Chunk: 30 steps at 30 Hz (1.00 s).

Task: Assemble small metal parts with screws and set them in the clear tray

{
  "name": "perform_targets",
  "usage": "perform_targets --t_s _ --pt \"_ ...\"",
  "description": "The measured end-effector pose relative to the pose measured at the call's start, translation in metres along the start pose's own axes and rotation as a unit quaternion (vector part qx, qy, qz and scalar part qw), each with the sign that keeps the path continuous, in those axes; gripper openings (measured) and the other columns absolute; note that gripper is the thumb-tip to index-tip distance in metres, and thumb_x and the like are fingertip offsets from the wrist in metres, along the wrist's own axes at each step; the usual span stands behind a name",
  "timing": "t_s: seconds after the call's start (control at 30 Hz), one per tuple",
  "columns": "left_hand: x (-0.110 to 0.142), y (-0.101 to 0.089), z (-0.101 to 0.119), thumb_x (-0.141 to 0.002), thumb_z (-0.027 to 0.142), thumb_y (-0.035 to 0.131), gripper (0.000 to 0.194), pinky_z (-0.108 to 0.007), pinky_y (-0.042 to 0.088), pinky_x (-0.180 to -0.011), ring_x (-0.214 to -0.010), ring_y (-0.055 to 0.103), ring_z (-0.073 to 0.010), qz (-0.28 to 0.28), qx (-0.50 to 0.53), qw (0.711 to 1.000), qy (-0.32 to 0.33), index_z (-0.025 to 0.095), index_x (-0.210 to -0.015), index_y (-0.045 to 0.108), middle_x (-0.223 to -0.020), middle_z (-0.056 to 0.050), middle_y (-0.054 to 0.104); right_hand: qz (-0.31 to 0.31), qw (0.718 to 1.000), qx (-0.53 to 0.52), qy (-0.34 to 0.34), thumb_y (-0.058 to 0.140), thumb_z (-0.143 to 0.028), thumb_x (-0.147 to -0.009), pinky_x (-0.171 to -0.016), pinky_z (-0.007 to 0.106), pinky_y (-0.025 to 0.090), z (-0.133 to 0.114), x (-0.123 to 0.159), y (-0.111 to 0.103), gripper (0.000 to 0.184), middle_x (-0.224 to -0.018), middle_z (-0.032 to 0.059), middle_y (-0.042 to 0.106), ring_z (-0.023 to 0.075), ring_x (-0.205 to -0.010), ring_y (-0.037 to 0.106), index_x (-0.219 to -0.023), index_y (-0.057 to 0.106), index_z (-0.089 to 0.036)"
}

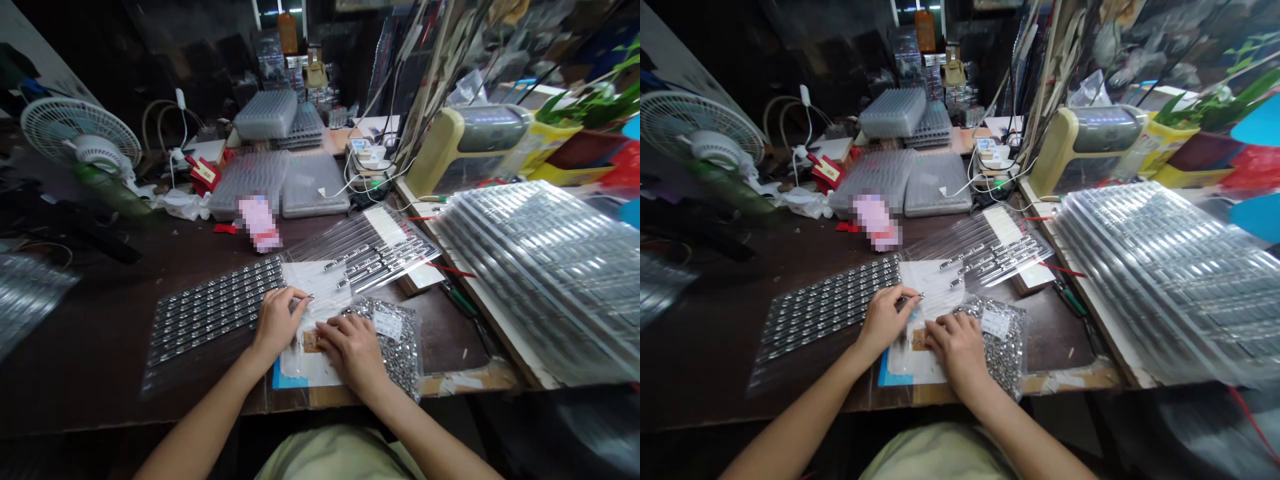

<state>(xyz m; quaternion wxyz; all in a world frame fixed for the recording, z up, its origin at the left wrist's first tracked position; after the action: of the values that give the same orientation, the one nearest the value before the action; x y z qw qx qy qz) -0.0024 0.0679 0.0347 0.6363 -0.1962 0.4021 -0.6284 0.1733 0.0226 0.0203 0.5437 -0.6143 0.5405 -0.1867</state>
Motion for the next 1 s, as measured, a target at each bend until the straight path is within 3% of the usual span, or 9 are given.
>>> perform_targets --t_s 0.1,0.2,0.3,0.4,0.5,0.7,1.0 --pt "0.018 -0.011 -0.005 -0.089 0.024 0.047 0.022 -0.028 0.050 -0.068 -0.073 0.064 -0.0151 -0.039 0.116 0.992 -0.042 0.022 -0.105 0.062 -0.095 -0.004 0.066 0.032 0.998 0.028 0.036 0.057 -0.029 -0.088 -0.078 0.031 0.029 0.012 -0.002 -0.013 0.014 -0.089 0.0005 0.066 0.0154 -0.085 0.048 -0.095 0.069 -0.028" --pt "0.036 -0.012 -0.004 -0.090 0.024 0.044 0.025 -0.024 0.052 -0.062 -0.077 0.065 -0.0149 -0.066 0.160 0.984 -0.051 0.022 -0.103 0.065 -0.100 -0.006 0.063 0.002 0.998 0.055 0.032 0.063 -0.032 -0.084 -0.077 0.033 0.028 0.018 -0.003 -0.018 0.007 -0.082 -0.0006 0.064 0.0171 -0.083 0.046 -0.083 0.069 -0.028" --pt "0.049 -0.003 -0.003 -0.086 0.022 0.053 0.018 -0.024 0.053 -0.064 -0.084 0.064 -0.0168 -0.054 0.147 0.986 -0.059 0.022 -0.096 0.068 -0.094 -0.005 0.065 -0.032 0.995 0.093 0.024 0.066 -0.031 -0.081 -0.076 0.033 0.027 0.014 -0.003 -0.014 0.005 -0.080 0.0003 0.062 0.0187 -0.083 0.044 -0.079 0.067 -0.027" --pt "0.056 0.008 -0.001 -0.082 0.021 0.060 0.013 -0.024 0.053 -0.061 -0.075 0.064 -0.0158 -0.028 0.139 0.988 -0.065 0.020 -0.092 0.068 -0.088 -0.004 0.068 -0.043 0.989 0.138 0.023 0.062 -0.025 -0.084 -0.077 0.035 0.027 0.009 -0.003 -0.008 0.010 -0.079 0.0023 0.060 0.0197 -0.082 0.043 -0.075 0.065 -0.024" --pt "0.059 0.014 0.001 -0.080 0.021 0.064 0.007 -0.024 0.052 -0.063 -0.075 0.064 -0.0161 -0.012 0.138 0.990 -0.038 0.020 -0.085 0.070 -0.085 -0.004 0.068 -0.054 0.984 0.169 0.012 0.059 -0.020 -0.084 -0.076 0.036 0.028 0.006 -0.004 -0.004 0.013 -0.079 0.0044 0.058 0.0207 -0.081 0.043 -0.072 0.062 -0.021" --pt "0.061 0.018 0.005 -0.080 0.021 0.065 0.012 -0.026 0.051 -0.074 -0.079 0.063 -0.0156 -0.019 0.127 0.992 -0.006 0.023 -0.090 0.072 -0.083 -0.003 0.066 -0.075 0.979 0.190 0.018 0.055 -0.014 -0.084 -0.072 0.036 0.029 0.002 -0.003 -0.006 0.011 -0.079 0.0058 0.059 0.0221 -0.078 0.046 -0.078 0.062 -0.020" --pt "0.061 0.022 0.006 -0.080 0.021 0.066 0.012 -0.026 0.050 -0.072 -0.077 0.062 -0.0158 -0.021 0.083 0.996 0.014 0.023 -0.091 0.072 -0.082 -0.003 0.065 -0.091 0.978 0.187 0.000 0.051 -0.011 -0.085 -0.069 0.035 0.028 0.005 -0.007 -0.007 0.016 -0.076 0.0056 0.059 0.0214 -0.076 0.048 -0.076 0.060 -0.019"
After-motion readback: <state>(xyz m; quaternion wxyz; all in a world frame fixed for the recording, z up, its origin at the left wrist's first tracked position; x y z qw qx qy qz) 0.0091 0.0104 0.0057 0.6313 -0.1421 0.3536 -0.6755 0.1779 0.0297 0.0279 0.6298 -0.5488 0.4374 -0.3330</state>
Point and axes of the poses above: each hand's wrist, its own x-axis away from the middle knuckle, its own y-axis out of the palm, z = x × y, the point moved 1 cm from there along -x, towards the middle knuckle
